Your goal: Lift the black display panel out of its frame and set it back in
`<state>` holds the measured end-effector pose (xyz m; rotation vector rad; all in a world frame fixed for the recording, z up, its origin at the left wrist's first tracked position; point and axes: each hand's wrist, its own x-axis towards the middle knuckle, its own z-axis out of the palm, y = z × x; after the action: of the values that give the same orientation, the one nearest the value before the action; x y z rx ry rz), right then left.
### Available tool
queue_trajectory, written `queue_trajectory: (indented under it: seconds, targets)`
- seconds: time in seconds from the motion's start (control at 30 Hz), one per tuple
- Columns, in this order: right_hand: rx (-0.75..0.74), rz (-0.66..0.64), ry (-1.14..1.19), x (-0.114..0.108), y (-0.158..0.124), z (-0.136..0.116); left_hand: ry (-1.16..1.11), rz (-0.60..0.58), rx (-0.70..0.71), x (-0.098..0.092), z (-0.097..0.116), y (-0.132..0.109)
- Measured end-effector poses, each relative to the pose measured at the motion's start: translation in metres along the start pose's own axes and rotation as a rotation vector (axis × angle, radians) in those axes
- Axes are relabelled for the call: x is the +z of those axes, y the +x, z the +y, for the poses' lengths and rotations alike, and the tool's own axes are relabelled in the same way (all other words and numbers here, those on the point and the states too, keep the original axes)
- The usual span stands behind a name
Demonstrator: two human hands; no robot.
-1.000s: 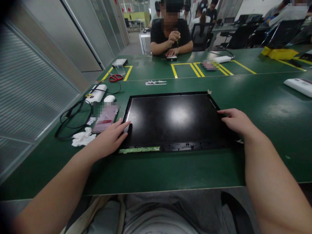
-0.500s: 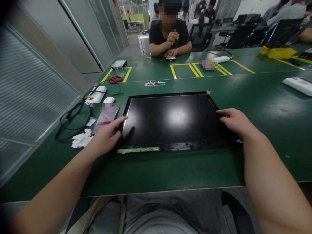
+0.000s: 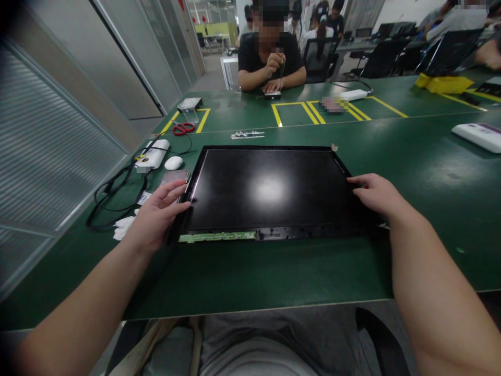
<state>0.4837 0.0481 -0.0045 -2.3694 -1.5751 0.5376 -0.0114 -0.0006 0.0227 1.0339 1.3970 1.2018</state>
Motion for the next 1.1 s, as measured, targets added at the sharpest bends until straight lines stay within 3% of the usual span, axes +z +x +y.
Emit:
queue_trajectory:
  seconds: [0.17,0.47,0.73,1.1]
  targets:
    - [-0.009,0.018,-0.008,0.001,0.001,0.001,-0.088,0.012,-0.041,0.003,0.000,0.003]
    - [-0.060,0.055,0.009,0.002,0.003,0.004,-0.441,0.053,-0.154,0.013,0.008,-0.002]
    - [-0.049,0.046,0.022,0.002,0.003,0.004,-0.389,0.062,-0.177,0.016,0.008,-0.005]
    - [-0.003,0.039,0.021,-0.001,-0.007,-0.007,-0.245,-0.111,-0.128,0.014,0.005,-0.008]
